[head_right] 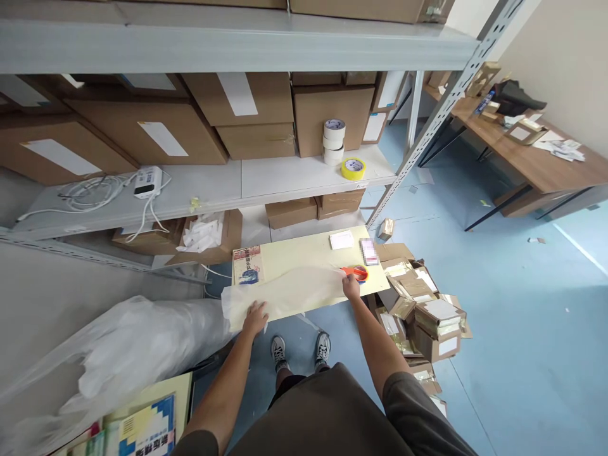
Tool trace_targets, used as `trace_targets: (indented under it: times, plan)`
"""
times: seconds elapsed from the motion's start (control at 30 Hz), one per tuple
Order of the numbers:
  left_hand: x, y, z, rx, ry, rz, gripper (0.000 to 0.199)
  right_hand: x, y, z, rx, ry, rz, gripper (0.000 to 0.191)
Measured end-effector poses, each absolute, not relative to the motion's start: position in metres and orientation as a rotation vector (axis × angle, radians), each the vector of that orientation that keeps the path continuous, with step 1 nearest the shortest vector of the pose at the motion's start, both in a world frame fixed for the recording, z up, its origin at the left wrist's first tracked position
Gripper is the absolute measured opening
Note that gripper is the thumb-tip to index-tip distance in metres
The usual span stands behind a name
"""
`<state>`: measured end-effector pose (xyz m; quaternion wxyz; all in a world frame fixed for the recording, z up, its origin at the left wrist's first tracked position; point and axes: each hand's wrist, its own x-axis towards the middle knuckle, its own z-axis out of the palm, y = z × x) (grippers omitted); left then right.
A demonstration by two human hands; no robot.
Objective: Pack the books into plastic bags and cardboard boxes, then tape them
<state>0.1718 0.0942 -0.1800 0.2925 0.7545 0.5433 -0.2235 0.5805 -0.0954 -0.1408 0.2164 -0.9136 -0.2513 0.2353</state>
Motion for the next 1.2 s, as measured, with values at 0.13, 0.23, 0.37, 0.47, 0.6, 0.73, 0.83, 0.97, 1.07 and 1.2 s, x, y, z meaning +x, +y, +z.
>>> trace_targets:
  times: [0.13, 0.23, 0.37, 0.47, 0.6, 0.73, 0.83, 0.97, 1.07, 1.2]
  plan:
    - [0.169, 0.096, -0.183, 2.032, 1.425, -0.606, 0.068, 0.585, -0.100, -0.140, -2.646, -0.756, 0.520, 0.032]
    - [0.167, 0.096, -0.185, 2.044, 1.418, -0.607, 0.067, 0.590, -0.100, -0.138, -2.717, -0.877, 0.591, 0.030]
    - [0.166, 0.096, -0.190, 2.058, 1.420, -0.589, 0.068, 0.597, -0.093, -0.137, -2.807, -0.905, 0.762, 0.036]
    - [0.166, 0.095, -0.194, 2.059, 1.420, -0.578, 0.071, 0.601, -0.086, -0.136, -2.826, -0.867, 0.825, 0.038]
    - [0.165, 0.096, -0.195, 2.064, 1.412, -0.586, 0.074, 0.605, -0.079, -0.133, -2.800, -0.840, 0.835, 0.039]
    - [0.167, 0.094, -0.191, 2.071, 1.425, -0.598, 0.073, 0.605, -0.073, -0.132, -2.789, -0.700, 0.835, 0.041]
    - [0.169, 0.093, -0.188, 2.090, 1.400, -0.616, 0.071, 0.604, -0.067, -0.132, -2.782, -0.545, 0.798, 0.042]
    - [0.172, 0.092, -0.185, 2.136, 1.387, -0.639, 0.072, 0.602, -0.061, -0.130, -2.775, -0.414, 0.758, 0.042]
    - [0.174, 0.090, -0.182, 2.167, 1.381, -0.638, 0.073, 0.598, -0.060, -0.127, -2.805, -0.381, 0.712, 0.042]
    - [0.179, 0.087, -0.179, 2.166, 1.349, -0.607, 0.074, 0.596, -0.060, -0.117, -2.816, -0.375, 0.565, 0.043]
